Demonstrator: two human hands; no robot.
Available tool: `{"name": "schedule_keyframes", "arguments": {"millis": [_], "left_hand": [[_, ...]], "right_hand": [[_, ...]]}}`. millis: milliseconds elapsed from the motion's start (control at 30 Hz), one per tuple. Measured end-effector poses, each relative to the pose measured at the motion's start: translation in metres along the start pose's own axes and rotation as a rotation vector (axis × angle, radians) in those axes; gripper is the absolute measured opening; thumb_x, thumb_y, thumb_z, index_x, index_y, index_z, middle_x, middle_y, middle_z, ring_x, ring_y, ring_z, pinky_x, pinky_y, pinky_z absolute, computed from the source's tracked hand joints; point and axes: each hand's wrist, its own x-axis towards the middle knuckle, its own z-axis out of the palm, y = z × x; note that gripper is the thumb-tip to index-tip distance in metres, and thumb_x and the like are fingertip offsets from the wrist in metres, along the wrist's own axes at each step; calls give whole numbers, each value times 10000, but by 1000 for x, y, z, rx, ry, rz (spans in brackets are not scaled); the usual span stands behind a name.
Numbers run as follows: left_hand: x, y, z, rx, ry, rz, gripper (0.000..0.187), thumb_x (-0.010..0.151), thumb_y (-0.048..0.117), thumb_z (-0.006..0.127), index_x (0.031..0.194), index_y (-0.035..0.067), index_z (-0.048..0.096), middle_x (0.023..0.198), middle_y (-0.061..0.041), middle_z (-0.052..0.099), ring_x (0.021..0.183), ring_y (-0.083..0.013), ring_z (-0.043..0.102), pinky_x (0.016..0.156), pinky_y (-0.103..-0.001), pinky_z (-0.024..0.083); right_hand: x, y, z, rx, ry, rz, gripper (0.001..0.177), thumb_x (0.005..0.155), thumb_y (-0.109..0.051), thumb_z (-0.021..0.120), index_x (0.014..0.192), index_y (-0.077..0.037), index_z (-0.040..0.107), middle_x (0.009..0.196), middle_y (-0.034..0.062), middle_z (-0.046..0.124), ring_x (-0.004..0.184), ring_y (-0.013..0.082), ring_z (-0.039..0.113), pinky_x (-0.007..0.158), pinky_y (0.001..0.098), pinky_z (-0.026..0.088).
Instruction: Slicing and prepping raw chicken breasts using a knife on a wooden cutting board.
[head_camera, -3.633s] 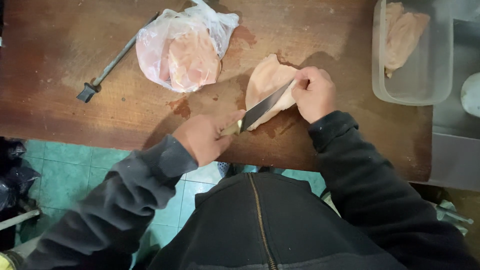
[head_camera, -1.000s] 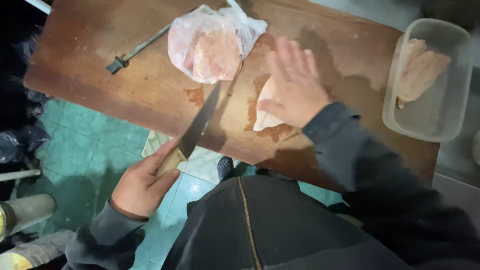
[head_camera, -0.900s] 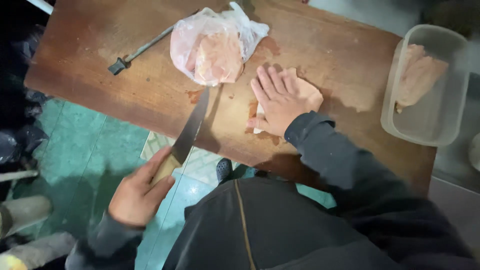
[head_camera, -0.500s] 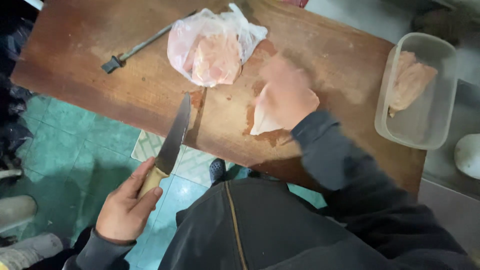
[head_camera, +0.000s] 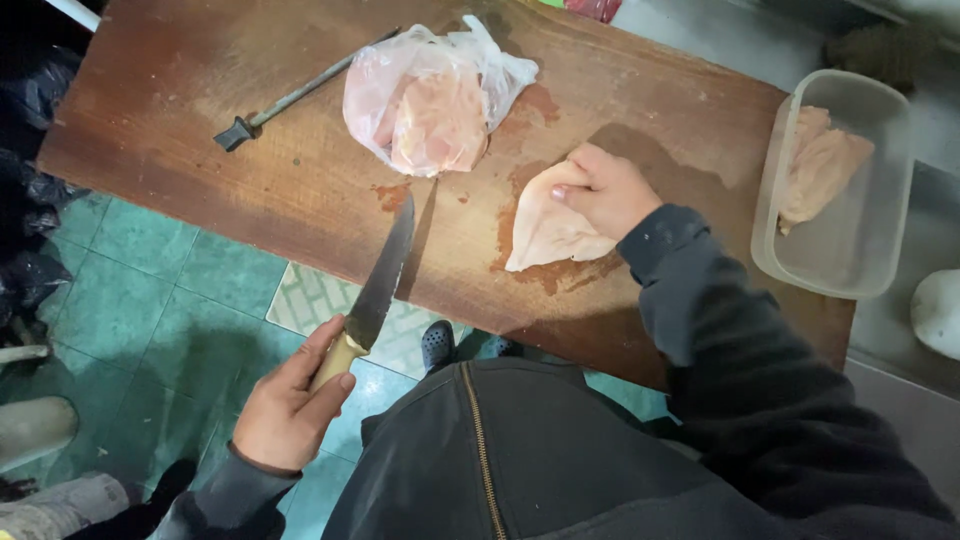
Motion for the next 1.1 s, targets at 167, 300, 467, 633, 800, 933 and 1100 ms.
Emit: {"name": "schedule_keyframes", "arguments": {"millis": [167,300,467,633,800,933,1100], "left_hand": [[3,-10,6,38,-85,16,696,873,154,683,1537,226,488,730,-45,659,606,-127,601,602,-295,526],[22,-8,30,-19,-98,23,686,862,132,694,1514,207,495,857,-37,712,629,-119,605,619,-290,536],[26,-7,44,-32,-79,5,736,841,73,707,1543,183,516,947,-79,725,669,-135,589,642,-297,526],[30,5,62,-40,-119,64,700,852,92,698,1523,164,510,989,-63,733,685,-119,593,622,-292,529],[26,21,74,39,-126,60,700,854,102,719,1522,164,519,965,-71,742,678,-125,606,636,-294,535],[20,13,74,56,-91,-6,702,840,73,695,1515,164,527,964,-71,731,706,-103,610,669,-281,547],[20,17,89,67,-128,300,688,910,69,700,1573,94,517,1142,-135,723,960,-185,637,838,-323,514]], "right_hand": [[-32,-40,-30,227,103,68,188,936,-195,741,1031,-67,642,916,38,664,868,92,628,768,297,529],[-77,-48,-96,136,159,38,237,940,-185,756,1072,-57,607,905,25,659,848,98,633,742,283,537],[-98,-16,-193,-204,266,-358,197,1021,-138,759,1088,-35,605,960,83,584,859,180,601,749,310,514],[-135,-50,-249,-456,369,18,164,998,-121,634,1103,3,655,932,164,664,825,284,665,720,413,531],[-180,85,-207,-688,0,69,236,1016,-258,594,1006,-69,735,980,169,707,915,356,675,833,474,533],[-200,109,-208,-359,83,340,315,895,-234,600,1147,-85,714,1046,137,719,953,357,683,835,471,533],[-187,149,-201,-585,246,50,243,957,-236,639,1106,-50,682,1139,151,673,1071,386,639,906,470,522]]}}
